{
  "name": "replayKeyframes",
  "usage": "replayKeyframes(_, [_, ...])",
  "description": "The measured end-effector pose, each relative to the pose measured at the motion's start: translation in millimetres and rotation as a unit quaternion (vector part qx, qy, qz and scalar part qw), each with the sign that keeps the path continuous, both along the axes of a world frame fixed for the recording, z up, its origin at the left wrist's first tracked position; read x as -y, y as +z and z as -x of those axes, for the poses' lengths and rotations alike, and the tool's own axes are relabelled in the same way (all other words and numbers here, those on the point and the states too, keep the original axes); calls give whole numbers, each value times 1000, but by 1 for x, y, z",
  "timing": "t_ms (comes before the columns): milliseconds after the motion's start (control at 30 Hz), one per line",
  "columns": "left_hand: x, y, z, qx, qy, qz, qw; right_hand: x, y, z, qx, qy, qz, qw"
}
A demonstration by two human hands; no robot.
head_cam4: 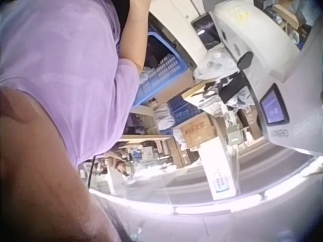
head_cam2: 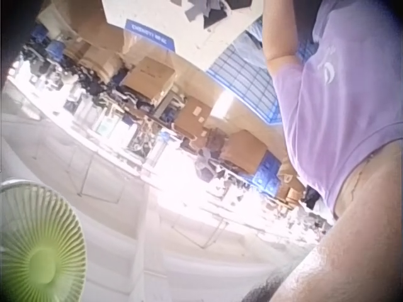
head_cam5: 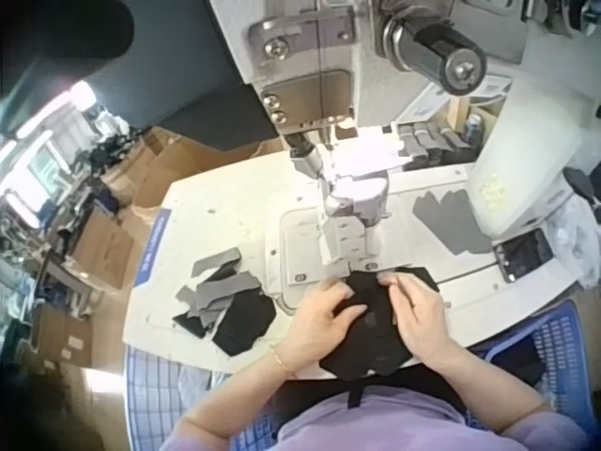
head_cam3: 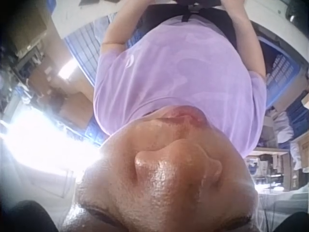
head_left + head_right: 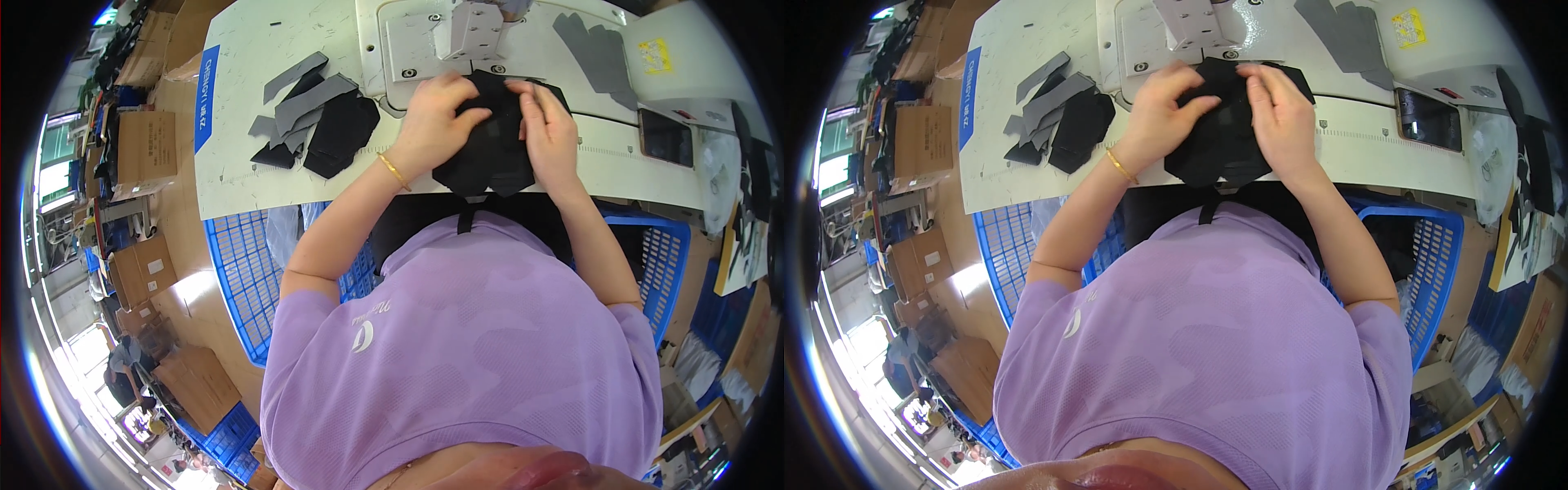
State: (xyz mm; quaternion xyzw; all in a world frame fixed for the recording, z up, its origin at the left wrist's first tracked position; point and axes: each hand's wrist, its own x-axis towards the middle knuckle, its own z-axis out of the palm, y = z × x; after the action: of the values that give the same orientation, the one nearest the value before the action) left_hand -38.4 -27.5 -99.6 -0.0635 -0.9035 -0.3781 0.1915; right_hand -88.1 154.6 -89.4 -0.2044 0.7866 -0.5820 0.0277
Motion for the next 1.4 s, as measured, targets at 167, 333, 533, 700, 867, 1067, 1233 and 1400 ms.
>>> replayKeyframes(167, [17,13,4,30,-10,-488,872,5,-1,2,-217,48,-141,965])
replayKeyframes(333, [39,54,-6,-56,80,-470,877,-6,14,41,-261,-1,-16,965])
replayKeyframes(533, [38,80,-14,67,65,-386,918,-31,32,170,-365,32,-276,888])
replayKeyframes(700, [31,82,-12,104,-3,-324,940,-33,40,216,-313,175,-371,857])
replayKeyframes(867, [25,83,-14,78,25,-388,918,-23,86,184,-264,185,-424,846])
replayKeyframes(1067, [32,70,-15,36,83,-335,938,-36,178,89,-4,211,-302,930])
replayKeyframes(1233, [9,75,-19,-45,109,-308,944,-2,145,28,122,218,90,964])
replayKeyframes(1400, [-8,77,-22,-51,96,-346,932,33,90,6,-61,99,91,989])
